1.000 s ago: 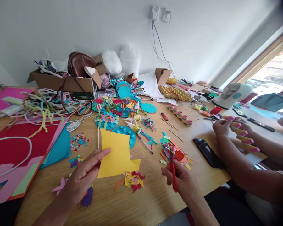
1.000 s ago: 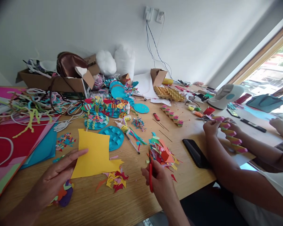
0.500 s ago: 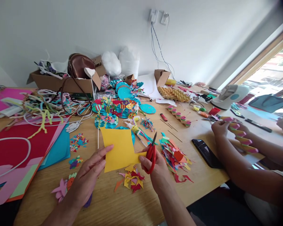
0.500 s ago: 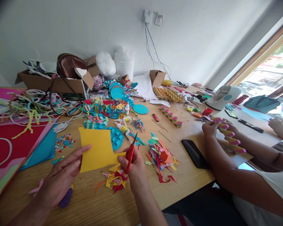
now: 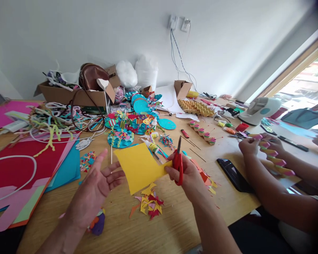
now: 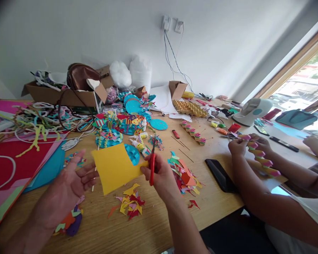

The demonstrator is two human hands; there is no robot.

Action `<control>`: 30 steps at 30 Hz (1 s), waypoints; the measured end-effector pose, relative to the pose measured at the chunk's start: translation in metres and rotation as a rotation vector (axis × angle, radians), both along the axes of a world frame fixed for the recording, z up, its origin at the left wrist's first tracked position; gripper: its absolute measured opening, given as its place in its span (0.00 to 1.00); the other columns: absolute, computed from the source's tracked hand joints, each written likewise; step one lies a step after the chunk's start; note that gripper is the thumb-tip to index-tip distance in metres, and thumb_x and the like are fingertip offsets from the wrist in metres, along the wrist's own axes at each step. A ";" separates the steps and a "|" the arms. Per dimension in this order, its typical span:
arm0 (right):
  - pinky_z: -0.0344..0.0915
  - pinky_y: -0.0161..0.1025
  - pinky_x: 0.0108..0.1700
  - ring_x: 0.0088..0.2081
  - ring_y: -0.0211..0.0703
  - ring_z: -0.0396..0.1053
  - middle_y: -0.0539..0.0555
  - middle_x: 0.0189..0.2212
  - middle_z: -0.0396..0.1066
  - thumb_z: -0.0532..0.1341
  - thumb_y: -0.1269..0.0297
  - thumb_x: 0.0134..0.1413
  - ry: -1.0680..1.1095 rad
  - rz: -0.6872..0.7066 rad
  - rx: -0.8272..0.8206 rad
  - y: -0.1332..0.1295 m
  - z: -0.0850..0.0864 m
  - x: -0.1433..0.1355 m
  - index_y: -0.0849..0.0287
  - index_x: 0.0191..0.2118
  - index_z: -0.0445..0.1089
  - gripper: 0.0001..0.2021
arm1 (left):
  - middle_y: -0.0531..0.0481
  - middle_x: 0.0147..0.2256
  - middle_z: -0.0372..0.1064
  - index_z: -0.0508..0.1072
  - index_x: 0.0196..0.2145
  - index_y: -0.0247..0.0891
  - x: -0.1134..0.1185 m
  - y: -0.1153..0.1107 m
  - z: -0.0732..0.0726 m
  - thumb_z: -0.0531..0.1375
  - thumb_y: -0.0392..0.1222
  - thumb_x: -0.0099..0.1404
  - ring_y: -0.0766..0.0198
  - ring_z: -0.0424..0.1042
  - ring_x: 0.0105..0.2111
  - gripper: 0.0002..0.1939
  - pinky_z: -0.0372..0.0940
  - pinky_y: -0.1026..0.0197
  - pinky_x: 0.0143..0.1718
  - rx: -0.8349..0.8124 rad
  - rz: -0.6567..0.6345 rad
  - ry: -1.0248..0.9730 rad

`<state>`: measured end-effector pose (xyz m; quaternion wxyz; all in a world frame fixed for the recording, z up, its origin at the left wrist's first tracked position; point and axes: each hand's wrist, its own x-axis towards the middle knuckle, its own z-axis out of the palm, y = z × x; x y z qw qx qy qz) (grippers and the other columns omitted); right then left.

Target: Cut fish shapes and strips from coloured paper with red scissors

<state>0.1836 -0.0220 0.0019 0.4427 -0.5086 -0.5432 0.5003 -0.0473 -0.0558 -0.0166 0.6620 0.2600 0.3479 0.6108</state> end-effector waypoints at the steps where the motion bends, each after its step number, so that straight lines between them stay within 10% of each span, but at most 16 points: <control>1: 0.53 0.29 0.19 0.19 0.31 0.55 0.43 0.18 0.58 0.63 0.63 0.41 -0.057 0.078 0.014 0.003 0.005 0.004 0.58 0.34 0.62 0.12 | 0.47 0.37 0.74 0.54 0.57 0.48 -0.006 0.002 0.002 0.60 0.51 0.53 0.59 0.73 0.33 0.35 0.68 0.59 0.32 0.004 -0.027 0.022; 9: 0.51 0.28 0.21 0.23 0.31 0.53 0.45 0.22 0.58 0.62 0.66 0.44 -0.449 0.466 0.227 0.025 0.024 0.003 0.60 0.32 0.64 0.08 | 0.49 0.31 0.77 0.77 0.35 0.40 -0.012 0.015 0.009 0.65 0.42 0.48 0.55 0.74 0.34 0.13 0.66 0.60 0.35 -0.057 -0.624 0.491; 21: 0.58 0.32 0.25 0.24 0.34 0.61 0.48 0.27 0.66 0.66 0.59 0.37 0.255 0.035 0.001 -0.007 -0.017 -0.032 0.57 0.33 0.61 0.17 | 0.49 0.29 0.78 0.75 0.37 0.38 0.026 0.009 0.003 0.66 0.39 0.47 0.53 0.76 0.30 0.16 0.69 0.57 0.30 -0.211 0.014 0.253; 30: 0.52 0.30 0.24 0.23 0.32 0.55 0.44 0.20 0.57 0.66 0.62 0.35 0.258 0.049 -0.037 -0.012 -0.012 -0.033 0.58 0.29 0.61 0.14 | 0.39 0.39 0.75 0.76 0.39 0.36 -0.012 0.014 0.013 0.58 0.55 0.53 0.50 0.73 0.38 0.23 0.68 0.58 0.35 -0.070 -0.265 0.300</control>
